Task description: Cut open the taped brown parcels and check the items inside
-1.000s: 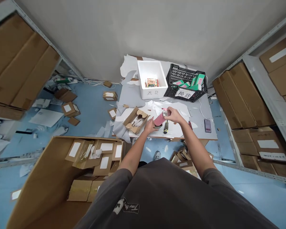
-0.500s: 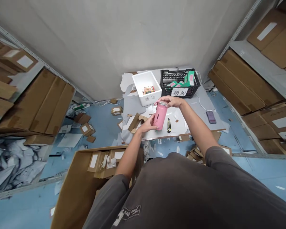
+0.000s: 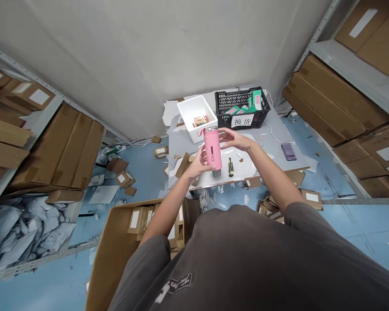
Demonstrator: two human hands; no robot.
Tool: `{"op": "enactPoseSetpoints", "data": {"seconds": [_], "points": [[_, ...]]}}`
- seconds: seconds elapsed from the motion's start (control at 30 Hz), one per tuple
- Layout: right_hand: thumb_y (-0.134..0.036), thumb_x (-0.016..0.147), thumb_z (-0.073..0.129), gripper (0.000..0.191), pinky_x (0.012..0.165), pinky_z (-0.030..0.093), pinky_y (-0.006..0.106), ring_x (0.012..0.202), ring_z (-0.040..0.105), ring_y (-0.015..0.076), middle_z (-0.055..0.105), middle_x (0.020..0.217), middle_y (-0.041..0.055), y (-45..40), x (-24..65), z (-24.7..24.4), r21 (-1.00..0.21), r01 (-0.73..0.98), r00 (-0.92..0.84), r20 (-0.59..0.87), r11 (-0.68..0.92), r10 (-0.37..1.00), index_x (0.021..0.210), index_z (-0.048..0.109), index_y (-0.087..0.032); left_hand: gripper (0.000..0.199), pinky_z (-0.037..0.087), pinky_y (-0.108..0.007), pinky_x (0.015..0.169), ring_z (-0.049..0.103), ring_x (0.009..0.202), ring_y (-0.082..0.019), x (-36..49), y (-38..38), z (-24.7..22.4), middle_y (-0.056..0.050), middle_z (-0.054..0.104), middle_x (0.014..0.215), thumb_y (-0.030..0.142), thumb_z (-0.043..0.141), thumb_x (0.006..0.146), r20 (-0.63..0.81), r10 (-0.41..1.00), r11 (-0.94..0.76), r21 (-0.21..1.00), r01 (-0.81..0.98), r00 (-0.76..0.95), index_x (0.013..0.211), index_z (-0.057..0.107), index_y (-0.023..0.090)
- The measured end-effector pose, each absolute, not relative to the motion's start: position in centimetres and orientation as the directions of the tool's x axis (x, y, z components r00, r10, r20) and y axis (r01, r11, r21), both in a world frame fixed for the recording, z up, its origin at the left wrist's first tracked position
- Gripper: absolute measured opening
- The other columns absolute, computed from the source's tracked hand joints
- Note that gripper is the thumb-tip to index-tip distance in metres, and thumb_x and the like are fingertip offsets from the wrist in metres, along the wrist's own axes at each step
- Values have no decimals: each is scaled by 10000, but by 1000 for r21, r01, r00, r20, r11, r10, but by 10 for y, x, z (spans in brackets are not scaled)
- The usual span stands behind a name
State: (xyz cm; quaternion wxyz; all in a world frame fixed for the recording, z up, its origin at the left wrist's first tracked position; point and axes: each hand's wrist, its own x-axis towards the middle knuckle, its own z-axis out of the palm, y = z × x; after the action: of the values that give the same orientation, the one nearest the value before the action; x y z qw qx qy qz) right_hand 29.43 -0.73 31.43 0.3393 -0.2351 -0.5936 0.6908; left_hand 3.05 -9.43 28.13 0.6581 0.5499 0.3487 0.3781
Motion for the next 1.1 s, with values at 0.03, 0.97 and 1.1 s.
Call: {"op": "enactPoseSetpoints", "data": {"seconds": [0.03,0.97,1.1], "points": [[-374,701,1040,964,1093,625,493,1254,721,302,742,1384,122,-18,290,309,-980,-188,-640,73,-64,765,1556,602,-284,1491,585,-503,1087,620,1380,-350,31,-95,283,-160,509,1620,494,1091,574,-35,897,92,990,-107,440,1763,195,413],[-356,524,1099,1118,1079,622,461,1239,746,292,761,1357,69,-45,259,288,-950,-278,-504,16,-144,863,1483,526,-336,1376,643,-427,972,646,1262,-301,31,-107,306,-131,535,1532,453,1068,652,36,952,-34,999,-11,305,1770,266,433],[-388,545,1097,1143,1095,609,457,1251,736,284,748,1377,64,-49,256,293,-960,-246,-503,8,-135,864,1512,489,-362,1374,641,-414,949,653,1251,-311,38,-114,308,-136,525,1550,445,1063,654,51,968,-53,999,3,246,1772,265,432]]}}
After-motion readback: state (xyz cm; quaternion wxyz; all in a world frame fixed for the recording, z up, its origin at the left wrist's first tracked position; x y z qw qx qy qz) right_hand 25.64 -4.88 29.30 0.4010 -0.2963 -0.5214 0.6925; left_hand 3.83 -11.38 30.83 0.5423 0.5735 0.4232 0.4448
